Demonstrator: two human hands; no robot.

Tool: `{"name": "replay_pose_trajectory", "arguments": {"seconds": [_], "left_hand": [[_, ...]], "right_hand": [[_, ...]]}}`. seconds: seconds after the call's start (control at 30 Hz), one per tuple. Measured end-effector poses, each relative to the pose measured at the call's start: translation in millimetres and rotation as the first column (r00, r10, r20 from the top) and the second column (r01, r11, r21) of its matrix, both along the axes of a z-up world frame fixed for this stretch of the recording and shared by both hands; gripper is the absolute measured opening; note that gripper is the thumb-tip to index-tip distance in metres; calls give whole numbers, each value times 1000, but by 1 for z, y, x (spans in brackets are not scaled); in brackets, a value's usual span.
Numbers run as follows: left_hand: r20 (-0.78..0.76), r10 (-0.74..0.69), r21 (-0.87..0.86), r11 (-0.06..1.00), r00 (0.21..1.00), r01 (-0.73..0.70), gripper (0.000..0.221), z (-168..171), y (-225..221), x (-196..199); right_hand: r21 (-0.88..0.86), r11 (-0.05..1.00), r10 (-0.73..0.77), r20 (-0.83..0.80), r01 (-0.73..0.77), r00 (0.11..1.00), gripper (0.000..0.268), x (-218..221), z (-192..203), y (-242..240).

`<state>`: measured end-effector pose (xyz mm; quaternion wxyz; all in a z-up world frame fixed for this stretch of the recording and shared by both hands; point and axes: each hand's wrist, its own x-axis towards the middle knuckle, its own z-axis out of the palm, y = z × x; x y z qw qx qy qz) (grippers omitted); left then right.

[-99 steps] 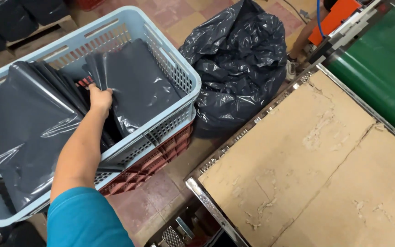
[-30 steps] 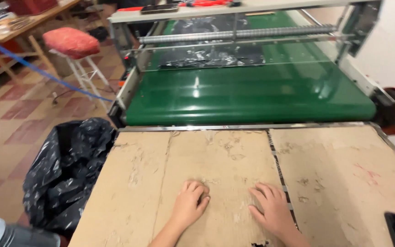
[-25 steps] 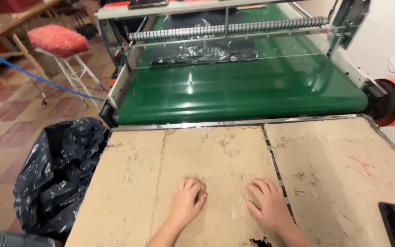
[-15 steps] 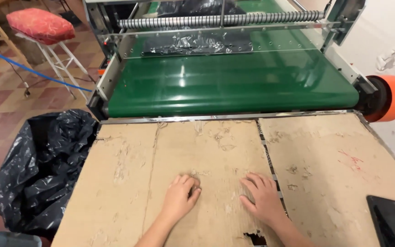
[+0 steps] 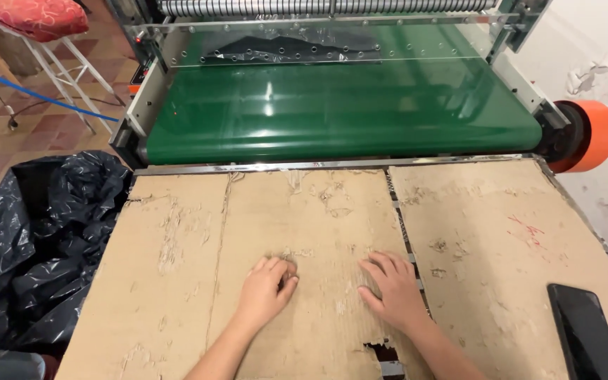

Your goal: The person picks up individual plastic bags from a conveyor belt, folds them into a compact rectangular shape on a work surface, and then places the folded bags into a plastic bin.

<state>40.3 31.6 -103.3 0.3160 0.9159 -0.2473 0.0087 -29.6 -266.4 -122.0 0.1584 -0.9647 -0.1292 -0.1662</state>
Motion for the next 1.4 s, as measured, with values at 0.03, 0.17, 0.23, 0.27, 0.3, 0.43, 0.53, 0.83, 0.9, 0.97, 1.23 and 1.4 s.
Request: {"name": "replay_pose_trajectory", "arguments": {"seconds": [0.03,0.17,0.23,0.27,0.3,0.43,0.53,0.83,0.9,0.97,1.23,1.4], "left_hand": [[0,-1,-3,1000,1000,1,9,0,0,0],[35,-16,-10,1000,999,16,9,1,0,1],[48,-28,-47,998,998,30,8,3,0,-1],[46,-27,-47,998,999,29,8,2,0,0],[45,-26,-47,998,999,28,8,1,0,0],[30,-26,-33,999,999,27,7,4,1,1],[9,-8,-31,999,1000,8,7,4,0,0],[30,-14,-54,998,999,15,7,2,2,1],[10,-14,-39,999,1000,14,7,1,2,2],[-9,-8,-24,1000,1000,7,8,0,1,1],[-9,8,-38,999,1000,-8,6,-1,1,1],[8,-2,-46,999,1000,2,6,0,1,1]], "right_hand": [[2,1000,-1,14,1,1000,45,0,0,1],[10,1000,-5,-7,5,1000,47,0,0,0],[15,1000,-7,-21,7,1000,47,0,0,0],[15,1000,-6,-23,6,1000,47,0,0,0],[7,1000,-1,-17,1,1000,47,0,0,0],[26,1000,15,1,-15,1000,47,1,1,0],[6,1000,0,-20,0,1000,47,0,-2,-1],[19,1000,1,-51,-1,999,47,0,3,1],[17,1000,0,-53,1,999,45,-1,4,2],[15,1000,5,-52,-4,999,44,-1,3,1],[-1,1000,-7,-7,7,1000,46,0,-1,0],[9,1000,-16,-3,16,1000,46,0,1,2]]}}
